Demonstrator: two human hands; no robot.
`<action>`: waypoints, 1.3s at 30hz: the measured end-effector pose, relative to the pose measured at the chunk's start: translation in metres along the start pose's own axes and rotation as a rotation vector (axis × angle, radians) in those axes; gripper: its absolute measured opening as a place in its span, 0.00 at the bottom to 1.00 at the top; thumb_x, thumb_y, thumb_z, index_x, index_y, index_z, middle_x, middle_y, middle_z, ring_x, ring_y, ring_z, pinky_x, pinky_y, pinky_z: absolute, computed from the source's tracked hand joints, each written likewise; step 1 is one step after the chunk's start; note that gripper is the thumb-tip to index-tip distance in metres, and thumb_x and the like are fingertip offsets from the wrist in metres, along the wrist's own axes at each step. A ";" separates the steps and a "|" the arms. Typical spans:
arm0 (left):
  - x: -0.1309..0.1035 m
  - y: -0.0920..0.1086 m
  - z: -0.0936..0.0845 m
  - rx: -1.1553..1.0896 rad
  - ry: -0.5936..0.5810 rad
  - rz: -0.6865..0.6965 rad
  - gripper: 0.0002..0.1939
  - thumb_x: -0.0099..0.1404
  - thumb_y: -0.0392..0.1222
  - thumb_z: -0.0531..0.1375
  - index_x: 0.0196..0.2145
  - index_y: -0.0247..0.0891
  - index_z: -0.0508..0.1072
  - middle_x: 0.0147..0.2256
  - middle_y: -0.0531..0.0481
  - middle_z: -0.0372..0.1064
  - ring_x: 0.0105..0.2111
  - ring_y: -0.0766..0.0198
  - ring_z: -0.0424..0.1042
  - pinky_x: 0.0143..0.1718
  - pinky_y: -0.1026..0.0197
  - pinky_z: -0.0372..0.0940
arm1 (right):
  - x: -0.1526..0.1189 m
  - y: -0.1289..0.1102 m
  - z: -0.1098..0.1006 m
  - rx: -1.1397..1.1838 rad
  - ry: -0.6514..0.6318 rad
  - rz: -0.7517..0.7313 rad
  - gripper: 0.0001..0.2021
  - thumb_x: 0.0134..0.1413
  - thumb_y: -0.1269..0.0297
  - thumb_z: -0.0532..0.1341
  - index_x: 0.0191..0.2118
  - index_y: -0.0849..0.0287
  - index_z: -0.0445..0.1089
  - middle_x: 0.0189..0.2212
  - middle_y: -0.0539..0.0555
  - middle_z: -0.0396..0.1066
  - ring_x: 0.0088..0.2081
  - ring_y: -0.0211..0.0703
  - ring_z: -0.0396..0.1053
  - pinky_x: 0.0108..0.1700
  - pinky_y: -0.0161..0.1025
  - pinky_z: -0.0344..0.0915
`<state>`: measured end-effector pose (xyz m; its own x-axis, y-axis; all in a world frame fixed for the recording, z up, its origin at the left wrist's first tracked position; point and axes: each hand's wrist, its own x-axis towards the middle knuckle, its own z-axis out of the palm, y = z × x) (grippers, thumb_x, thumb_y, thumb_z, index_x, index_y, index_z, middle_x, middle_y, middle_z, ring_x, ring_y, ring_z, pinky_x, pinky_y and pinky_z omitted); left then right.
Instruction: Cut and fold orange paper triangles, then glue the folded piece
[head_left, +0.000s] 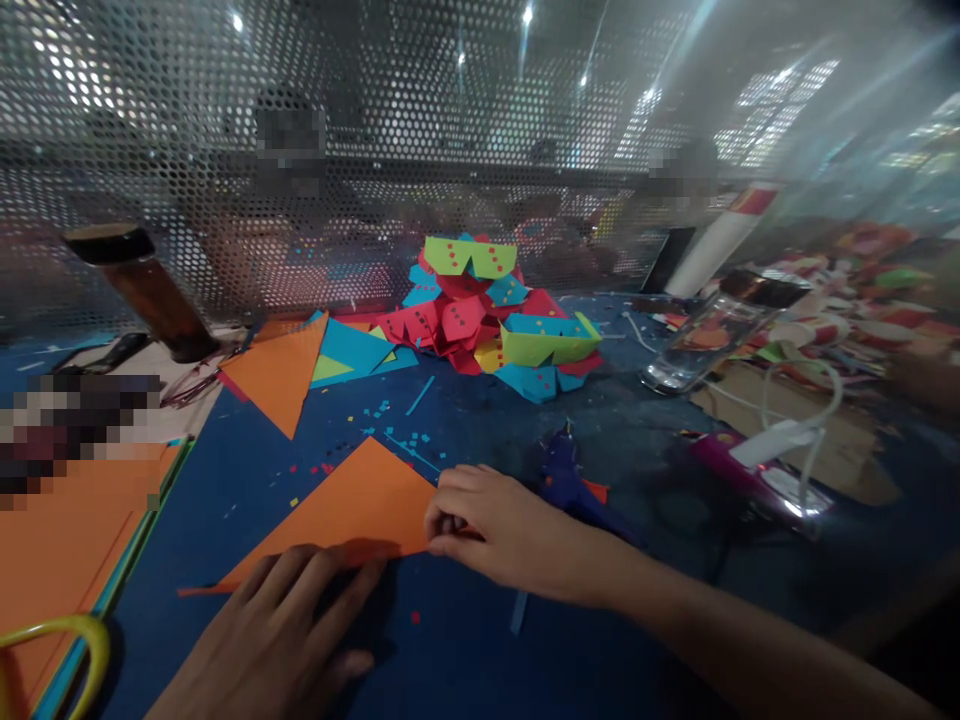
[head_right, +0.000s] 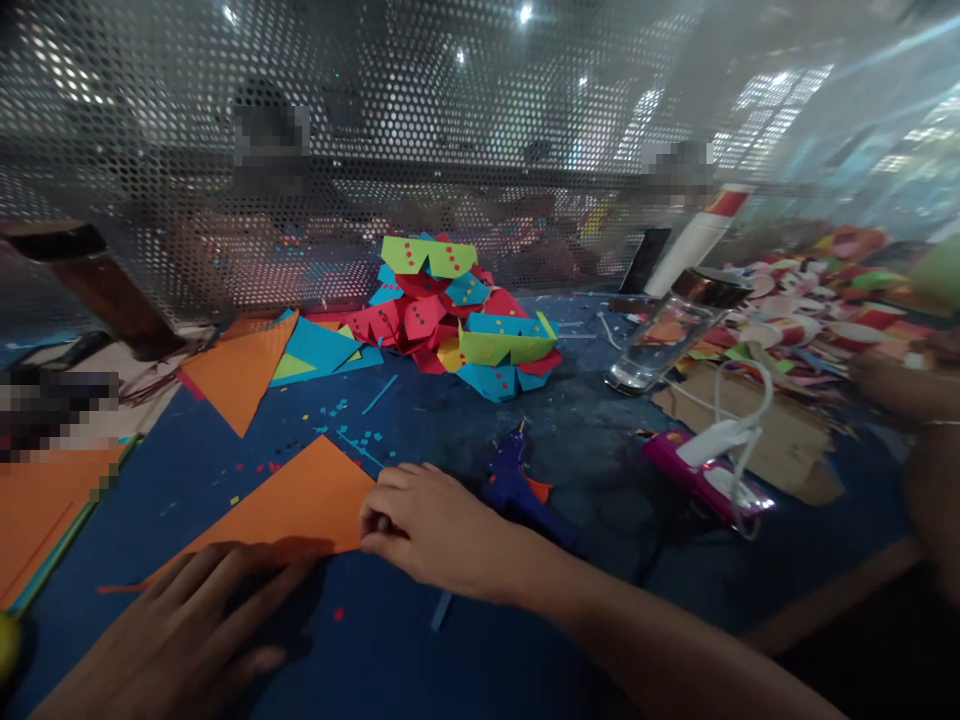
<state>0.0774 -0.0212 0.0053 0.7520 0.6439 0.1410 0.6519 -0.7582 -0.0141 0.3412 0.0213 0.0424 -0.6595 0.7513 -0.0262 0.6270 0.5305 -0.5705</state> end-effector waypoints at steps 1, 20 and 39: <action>0.001 0.001 -0.001 -0.005 -0.013 -0.011 0.24 0.65 0.53 0.60 0.57 0.50 0.66 0.45 0.50 0.74 0.40 0.55 0.73 0.39 0.55 0.70 | 0.001 0.001 0.004 -0.019 0.010 0.005 0.02 0.60 0.67 0.62 0.35 0.57 0.71 0.36 0.49 0.70 0.40 0.39 0.66 0.45 0.39 0.57; 0.010 0.007 -0.005 -0.028 -0.059 -0.054 0.19 0.66 0.55 0.59 0.52 0.50 0.72 0.40 0.48 0.73 0.37 0.53 0.72 0.37 0.51 0.69 | 0.004 -0.004 0.021 -0.119 0.115 0.027 0.07 0.60 0.61 0.64 0.35 0.57 0.67 0.36 0.49 0.71 0.40 0.41 0.65 0.44 0.40 0.55; -0.026 0.001 0.005 0.132 0.130 -0.064 0.26 0.68 0.61 0.53 0.52 0.41 0.73 0.44 0.47 0.77 0.40 0.56 0.77 0.38 0.58 0.70 | 0.005 -0.003 0.018 -0.110 0.092 0.057 0.06 0.59 0.65 0.63 0.33 0.56 0.65 0.34 0.47 0.69 0.38 0.41 0.63 0.43 0.41 0.54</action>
<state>0.0586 -0.0384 -0.0031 0.6953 0.6650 0.2728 0.7114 -0.6907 -0.1295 0.3283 0.0163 0.0290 -0.5840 0.8114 0.0218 0.7075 0.5221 -0.4763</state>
